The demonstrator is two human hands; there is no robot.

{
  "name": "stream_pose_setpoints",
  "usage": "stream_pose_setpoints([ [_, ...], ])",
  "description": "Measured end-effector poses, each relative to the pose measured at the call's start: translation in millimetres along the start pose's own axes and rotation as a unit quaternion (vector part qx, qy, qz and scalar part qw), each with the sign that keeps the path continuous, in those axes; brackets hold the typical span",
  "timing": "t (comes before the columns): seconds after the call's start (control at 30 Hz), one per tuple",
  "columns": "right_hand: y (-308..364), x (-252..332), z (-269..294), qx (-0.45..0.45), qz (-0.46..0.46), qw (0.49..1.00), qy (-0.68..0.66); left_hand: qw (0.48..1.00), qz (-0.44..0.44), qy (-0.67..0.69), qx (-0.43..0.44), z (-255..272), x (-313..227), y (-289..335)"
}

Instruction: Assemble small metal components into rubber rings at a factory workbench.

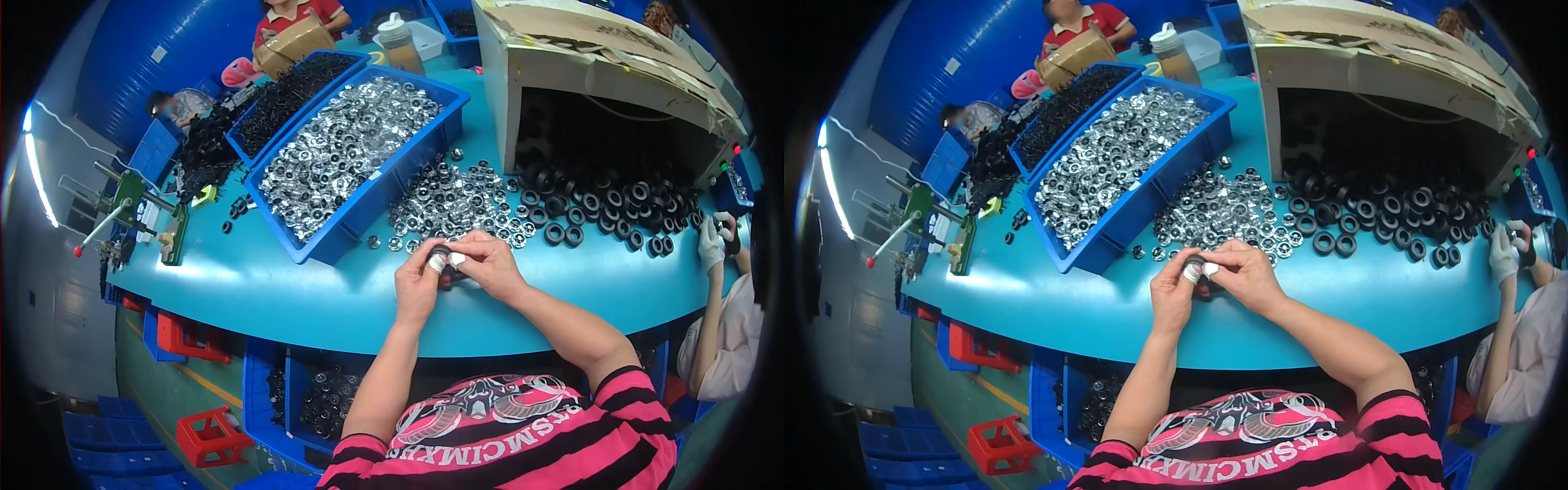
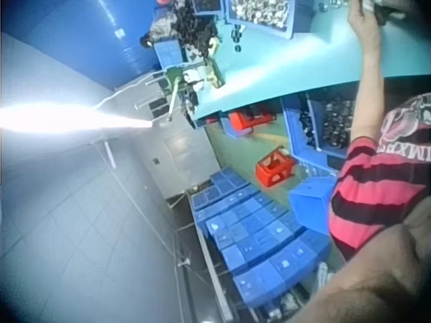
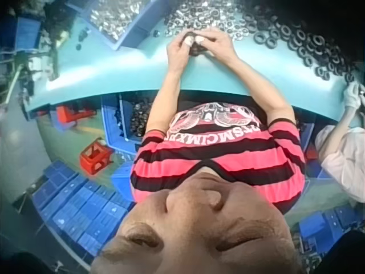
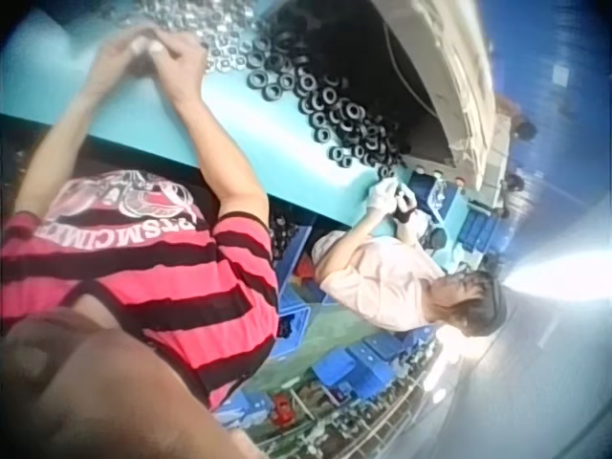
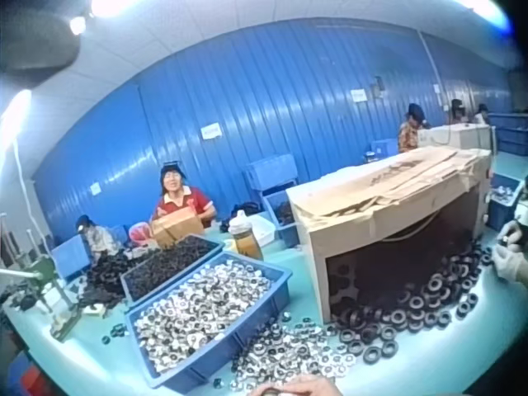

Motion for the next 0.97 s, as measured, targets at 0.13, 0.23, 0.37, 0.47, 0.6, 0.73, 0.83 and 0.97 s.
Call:
stream_pose_setpoints([
  [0.13,2,4,-2,-0.003,0.004,1.000,0.016,0.999,-0.007,-0.015,-0.049,4,-3,5],
  [0.23,4,6,-6,-0.004,0.008,0.999,0.034,0.996,-0.010,-0.035,-0.077,8,-4,7],
  [0.37,3,4,-8,-0.006,-0.002,1.000,0.026,0.995,-0.019,-0.053,-0.085,11,-5,9],
  [0.47,0,-7,-9,0.000,-0.031,0.999,-0.022,0.998,-0.023,-0.024,-0.055,6,-6,7],
  [0.6,-1,-20,-6,-0.001,-0.108,0.987,-0.115,0.999,-0.046,0.004,0.025,-5,-4,7],
  [0.73,0,-19,-9,0.031,-0.180,0.976,-0.118,0.999,-0.001,-0.023,0.049,-13,-10,11],
  [0.83,3,-22,-12,0.037,-0.200,0.972,-0.115,0.998,0.003,-0.047,0.047,-16,-9,13],
  [0.97,3,-26,-10,0.034,-0.200,0.972,-0.122,0.996,-0.020,-0.055,0.060,-23,-3,11],
])
Point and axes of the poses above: each hand's wrist, its own y-axis away from the middle knuckle, its own z-axis out of the back of the hand, x = y × z, the point moved 10 cm from there along -y, towards the middle knuckle, and after that the axes turned 9 degrees about z, right-handed, at the moved point
